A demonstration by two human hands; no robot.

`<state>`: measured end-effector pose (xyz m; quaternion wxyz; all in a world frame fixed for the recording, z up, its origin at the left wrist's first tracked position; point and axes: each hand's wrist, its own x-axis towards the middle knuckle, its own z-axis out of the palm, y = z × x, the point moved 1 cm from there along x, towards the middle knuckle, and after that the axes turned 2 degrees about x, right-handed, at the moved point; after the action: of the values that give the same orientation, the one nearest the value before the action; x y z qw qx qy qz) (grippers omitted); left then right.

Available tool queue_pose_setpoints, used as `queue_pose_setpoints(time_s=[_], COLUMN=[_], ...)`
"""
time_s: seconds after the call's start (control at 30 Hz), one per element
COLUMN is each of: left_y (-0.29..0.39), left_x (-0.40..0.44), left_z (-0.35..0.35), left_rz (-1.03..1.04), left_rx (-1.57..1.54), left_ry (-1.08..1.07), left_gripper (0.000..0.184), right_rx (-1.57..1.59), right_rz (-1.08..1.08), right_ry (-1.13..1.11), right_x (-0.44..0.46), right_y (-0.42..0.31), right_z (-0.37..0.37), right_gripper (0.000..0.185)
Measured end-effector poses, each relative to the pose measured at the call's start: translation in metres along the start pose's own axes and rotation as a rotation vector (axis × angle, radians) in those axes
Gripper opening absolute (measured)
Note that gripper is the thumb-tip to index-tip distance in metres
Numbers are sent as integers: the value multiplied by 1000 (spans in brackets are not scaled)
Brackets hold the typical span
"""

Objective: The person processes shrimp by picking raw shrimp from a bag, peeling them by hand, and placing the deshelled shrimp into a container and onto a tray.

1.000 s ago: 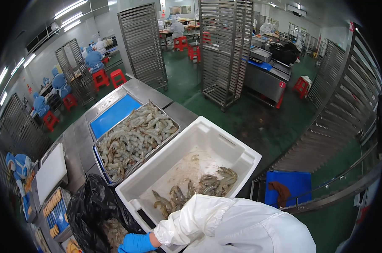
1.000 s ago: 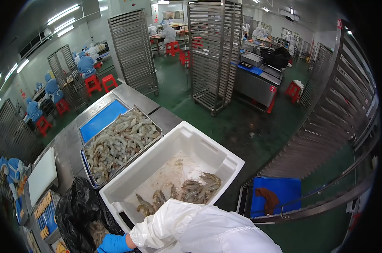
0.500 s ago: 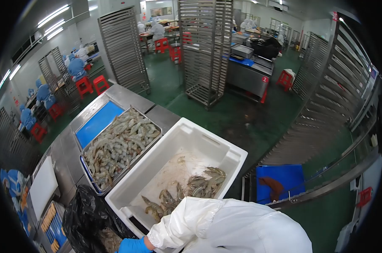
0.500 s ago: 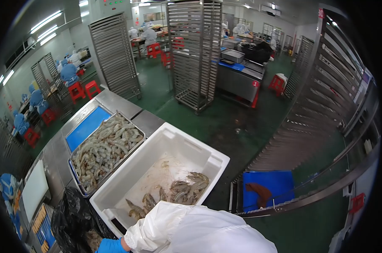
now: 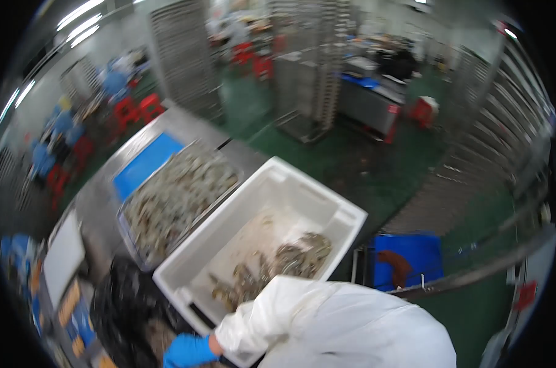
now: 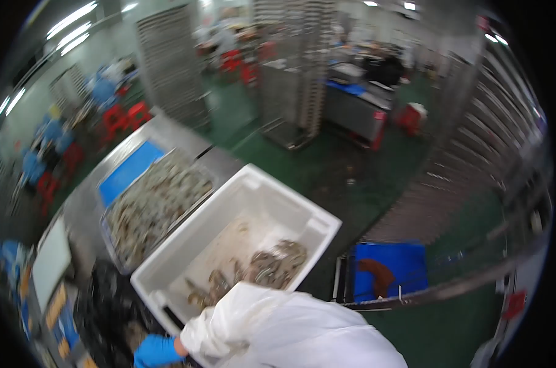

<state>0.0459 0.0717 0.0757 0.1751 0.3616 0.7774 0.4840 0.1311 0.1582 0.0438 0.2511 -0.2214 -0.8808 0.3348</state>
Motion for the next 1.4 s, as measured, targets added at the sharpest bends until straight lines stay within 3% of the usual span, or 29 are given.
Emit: queue_pose_setpoints(time_s=[0.03, 0.07, 0.1, 0.13, 0.17, 0.23, 0.27, 0.33, 0.4, 0.5, 0.6, 0.63, 0.83, 0.93, 1.03, 1.1, 1.13, 1.17, 1.27, 1.3, 1.4], left_y=[-15, -25, -22, 6, -3, -34, -36, -42, -46, -40, -65, -71, -73, -85, -82, -83, -80, -74, -84, -86, -81], left_x=[2, 0, 9, 4, 9, 17, 23, 23, 18, 16, 12, 11, 11, 11, 11, 13, 16, 18, 25, 26, 27], left_z=[1, 8, 6, 9, -1, -13, -10, -15, -18, -13, -18, -20, -22, -24, -27, -30, -32, -35, -52, -58, -65], left_rz=[295, 153, 19, -160, -63, 193, -203, -235, -267, -202, -348, -374, -286, -131, 21, 62, -20, -100, -222, -238, -238], left_rx=[77, -128, -342, -505, -234, 17, -609, -706, -678, -806, -857, -890, -969, -915, -802, -666, -721, -775, -662, -608, -454], left_ry=[2, -90, -134, -52, -142, -94, -40, 22, -3, 20, -78, -108, -102, -70, -61, -39, 2, 49, 152, 183, 282], left_gripper=[30, 30, 32, 28, 29, 25, 22, 19, 21, 25, 29, 29, 21, 19, 19, 18, 17, 17, 22, 22, 21], right_rx=[160, 442, 546, 862, 916, 1064, 870, 251, 44, 37, 75, 146, 1259, 1519, 1357, 1326, 1305, 931, 52, 91, 76], right_rz=[-5, -212, -60, 159, 105, 509, 417, 73, 113, 13, 14, -5, 580, 782, 570, 611, 630, 616, 158, 35, -19], right_ry=[151, 303, 164, -117, -132, -213, -155, 66, -92, 22, -1, 28, -280, -348, -677, -775, -828, -890, -430, -276, -190], right_x=[1, -1, 1, -3, -2, 3, 2, -4, -4, -2, 2, 3, 10, 7, 3, -4, -3, 4, 1, 3, 6], right_y=[19, 29, 28, 23, 27, 20, 10, -3, -13, -5, -4, -1, -8, -2, 12, 4, -3, -3, -1, 4, 11], right_z=[26, 34, 30, 12, 13, 12, 9, 13, 21, 32, 33, 37, 36, 51, 65, 75, 76, 72, 81, 83, 89], right_gripper=[26, 25, 23, 23, 22, 25, 32, 41, 41, 37, 32, 30, 30, 27, 25, 27, 29, 24, 18, 20, 24])
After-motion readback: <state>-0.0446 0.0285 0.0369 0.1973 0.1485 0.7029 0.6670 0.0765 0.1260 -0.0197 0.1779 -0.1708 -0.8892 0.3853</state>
